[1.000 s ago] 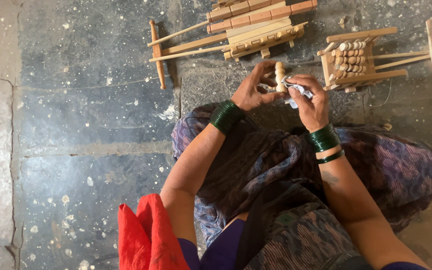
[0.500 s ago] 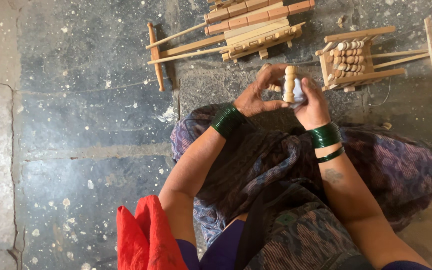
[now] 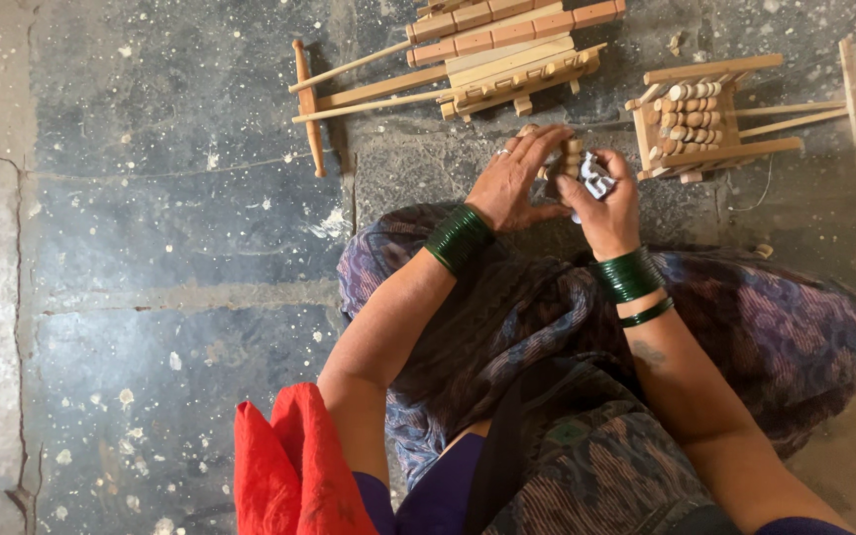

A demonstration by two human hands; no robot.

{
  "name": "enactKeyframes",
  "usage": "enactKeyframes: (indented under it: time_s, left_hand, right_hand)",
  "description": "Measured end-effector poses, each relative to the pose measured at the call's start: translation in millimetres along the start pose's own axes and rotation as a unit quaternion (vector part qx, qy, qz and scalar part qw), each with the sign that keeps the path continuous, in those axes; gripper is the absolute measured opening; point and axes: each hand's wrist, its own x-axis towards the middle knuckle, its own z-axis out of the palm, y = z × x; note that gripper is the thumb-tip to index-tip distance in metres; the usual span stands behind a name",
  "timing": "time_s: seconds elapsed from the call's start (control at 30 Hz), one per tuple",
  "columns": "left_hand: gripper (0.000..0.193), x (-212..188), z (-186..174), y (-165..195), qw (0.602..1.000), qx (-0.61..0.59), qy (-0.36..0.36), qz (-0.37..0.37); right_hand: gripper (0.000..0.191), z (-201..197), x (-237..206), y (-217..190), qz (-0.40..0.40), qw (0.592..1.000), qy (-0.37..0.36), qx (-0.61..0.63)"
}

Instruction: The person sits on the floor and wipes small wooden toy parts, including spool-shaped pieces and pegs, one at a time with a white cloth, setting each wiped piece down beside a wooden toy cart. They pick up the next piece and repeat the wiping across the episode.

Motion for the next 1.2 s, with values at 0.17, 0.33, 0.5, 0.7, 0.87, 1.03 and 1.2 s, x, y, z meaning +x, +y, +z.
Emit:
enactKeyframes:
  time_s: [0.17, 0.33, 0.5, 0.7, 0.87, 1.03, 1.2]
  left_hand:
    - [0.109, -1, -4, 6, 0.996, 0.049, -0.041, -0.061]
    - [0.107, 2, -2, -4, 0.999, -0.045, -0.006, 0.003]
    - [0.104, -3, 1, -10, 0.977, -0.212, 0.030, -0.019]
    - [0.104, -6, -7, -15, 0.960, -0.276, 0.010, -0.047]
    - [0.107, -7, -7, -7, 0.976, -0.210, -0.053, -0.030]
    - [0.103, -8, -3, -6, 0.983, -0.183, -0.031, -0.005]
    - [0.109, -8, -2, -14, 0.983, -0.171, 0.063, -0.028]
  right_hand:
    - [0.039, 4, -3, -8, 0.003, 1.000, 0.011, -0.006]
    - [0.031, 4, -3, -8, -0.025, 0.998, 0.034, 0.040]
    - [0.023, -5, -4, -7, -0.059, 0.998, 0.023, 0.029]
    - [0.012, -10, -4, 1, -0.166, 0.984, -0.003, -0.059]
    - [0.012, -8, -1, 8, -0.109, 0.991, 0.053, -0.053]
    - [0.019, -11, -2, 5, -0.024, 0.998, 0.053, 0.036]
    - [0.030, 0, -6, 1, -0.016, 0.995, 0.022, 0.101]
